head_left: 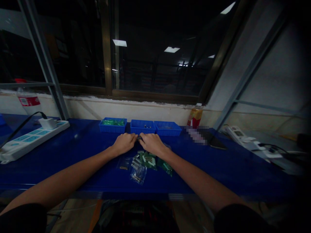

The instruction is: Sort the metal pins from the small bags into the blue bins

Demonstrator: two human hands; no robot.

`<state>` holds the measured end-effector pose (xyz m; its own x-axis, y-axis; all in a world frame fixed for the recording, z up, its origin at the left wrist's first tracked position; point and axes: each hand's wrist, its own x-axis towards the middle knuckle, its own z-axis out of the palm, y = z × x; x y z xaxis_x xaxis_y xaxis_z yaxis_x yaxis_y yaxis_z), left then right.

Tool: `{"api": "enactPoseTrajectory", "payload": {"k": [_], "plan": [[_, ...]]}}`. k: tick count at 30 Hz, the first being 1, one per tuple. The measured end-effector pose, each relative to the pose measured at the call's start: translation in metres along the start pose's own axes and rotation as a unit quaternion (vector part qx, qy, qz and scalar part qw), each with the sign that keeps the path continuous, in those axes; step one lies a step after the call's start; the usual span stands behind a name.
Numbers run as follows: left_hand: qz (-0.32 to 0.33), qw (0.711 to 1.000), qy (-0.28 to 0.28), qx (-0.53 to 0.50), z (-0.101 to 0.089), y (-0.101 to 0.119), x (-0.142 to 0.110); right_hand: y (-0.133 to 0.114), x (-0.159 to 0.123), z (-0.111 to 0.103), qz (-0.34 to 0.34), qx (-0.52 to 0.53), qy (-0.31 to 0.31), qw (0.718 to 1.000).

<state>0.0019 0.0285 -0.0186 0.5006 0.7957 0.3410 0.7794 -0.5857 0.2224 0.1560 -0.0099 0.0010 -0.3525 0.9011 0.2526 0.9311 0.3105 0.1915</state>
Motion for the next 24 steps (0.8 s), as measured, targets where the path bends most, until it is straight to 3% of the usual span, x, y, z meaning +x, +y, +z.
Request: {"api": "enactPoseTrajectory", "payload": {"k": [8, 15, 24], "plan": [[0.012, 0.998, 0.015, -0.065, -0.001, -0.002, 0.002, -0.001, 0.000, 0.003, 0.011, 0.021, 0.002, 1.000], [0.090, 0.994, 0.044, -0.040, -0.009, 0.003, -0.003, 0.000, 0.001, 0.006, 0.029, 0.040, -0.001, 0.999], [0.025, 0.994, 0.043, -0.102, 0.001, -0.013, 0.006, 0.008, 0.003, 0.007, 0.041, 0.086, 0.026, 0.995]]}}
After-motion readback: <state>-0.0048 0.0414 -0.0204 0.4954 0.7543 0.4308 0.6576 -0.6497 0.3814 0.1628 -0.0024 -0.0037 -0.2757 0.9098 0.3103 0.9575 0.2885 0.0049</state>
